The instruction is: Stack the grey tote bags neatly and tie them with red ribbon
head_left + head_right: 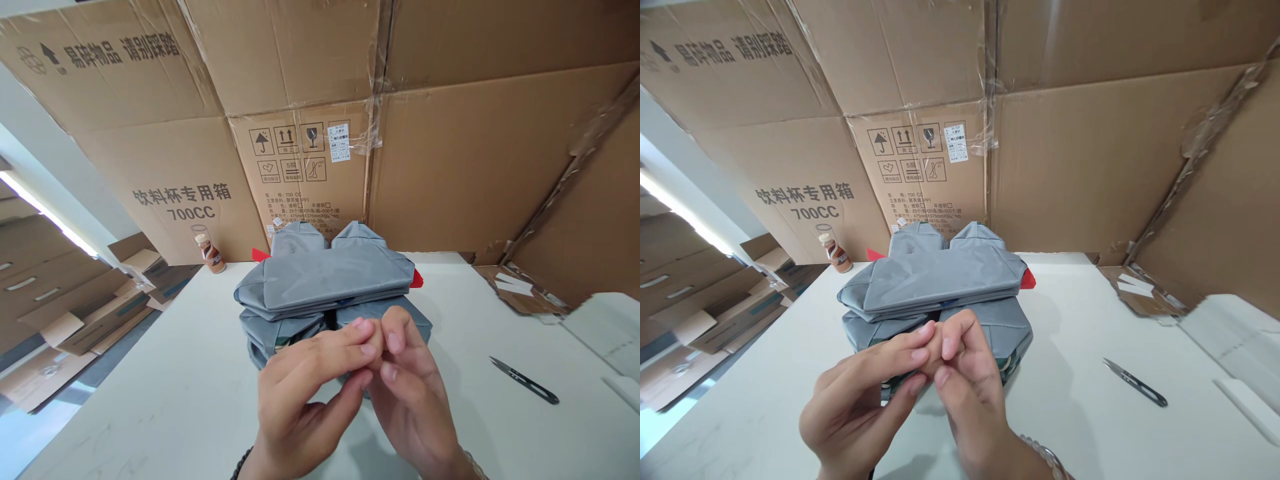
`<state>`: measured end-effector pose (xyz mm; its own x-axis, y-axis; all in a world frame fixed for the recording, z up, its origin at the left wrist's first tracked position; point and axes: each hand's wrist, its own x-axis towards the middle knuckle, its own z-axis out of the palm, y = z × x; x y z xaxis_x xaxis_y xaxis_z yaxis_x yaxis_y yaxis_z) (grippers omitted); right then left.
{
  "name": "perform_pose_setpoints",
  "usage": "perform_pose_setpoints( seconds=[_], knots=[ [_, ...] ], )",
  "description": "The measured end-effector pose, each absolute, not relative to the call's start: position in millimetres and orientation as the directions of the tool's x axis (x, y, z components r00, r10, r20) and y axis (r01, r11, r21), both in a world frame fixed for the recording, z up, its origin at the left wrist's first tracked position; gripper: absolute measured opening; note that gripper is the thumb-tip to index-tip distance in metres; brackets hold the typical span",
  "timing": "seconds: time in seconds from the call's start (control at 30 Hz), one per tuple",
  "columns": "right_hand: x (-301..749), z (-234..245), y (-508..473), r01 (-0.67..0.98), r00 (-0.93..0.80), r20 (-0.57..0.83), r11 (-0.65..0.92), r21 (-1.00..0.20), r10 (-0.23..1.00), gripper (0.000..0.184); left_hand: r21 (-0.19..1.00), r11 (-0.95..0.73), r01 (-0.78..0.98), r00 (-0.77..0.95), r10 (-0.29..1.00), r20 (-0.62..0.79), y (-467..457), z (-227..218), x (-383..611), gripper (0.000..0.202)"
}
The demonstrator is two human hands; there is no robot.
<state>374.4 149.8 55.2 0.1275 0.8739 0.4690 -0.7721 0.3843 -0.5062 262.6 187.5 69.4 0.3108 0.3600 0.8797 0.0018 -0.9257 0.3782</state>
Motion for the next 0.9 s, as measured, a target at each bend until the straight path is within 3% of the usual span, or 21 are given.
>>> perform_pose_setpoints(
  seconds=[0.2,0.47,0.6,0.9],
  knots=[
    [381.6,65.1,149.6,-0.759,0.051,0.382,0.284,-0.585,0.923,0.012,0.389,-0.921,-0.004,0.303,0.370,0.878,189.6,69.5,263.7,0.041],
    [382.5,65.7,149.2,-0.770,-0.032,0.433,0.253,-0.585,0.901,0.013,0.395,-0.919,0.010,0.295,0.380,0.877,189.4,67.8,262.3,0.043],
    [380.8,58.0,149.6,-0.770,0.016,0.443,0.294,-0.567,0.896,0.009,0.395,-0.918,0.038,0.292,0.389,0.874,189.7,67.9,262.6,0.041],
    [384.0,67.4,154.4,-0.819,-0.002,0.281,0.159,-0.551,0.960,0.013,0.431,-0.902,0.031,0.319,0.417,0.851,194.6,70.8,266.2,0.037]
  ],
)
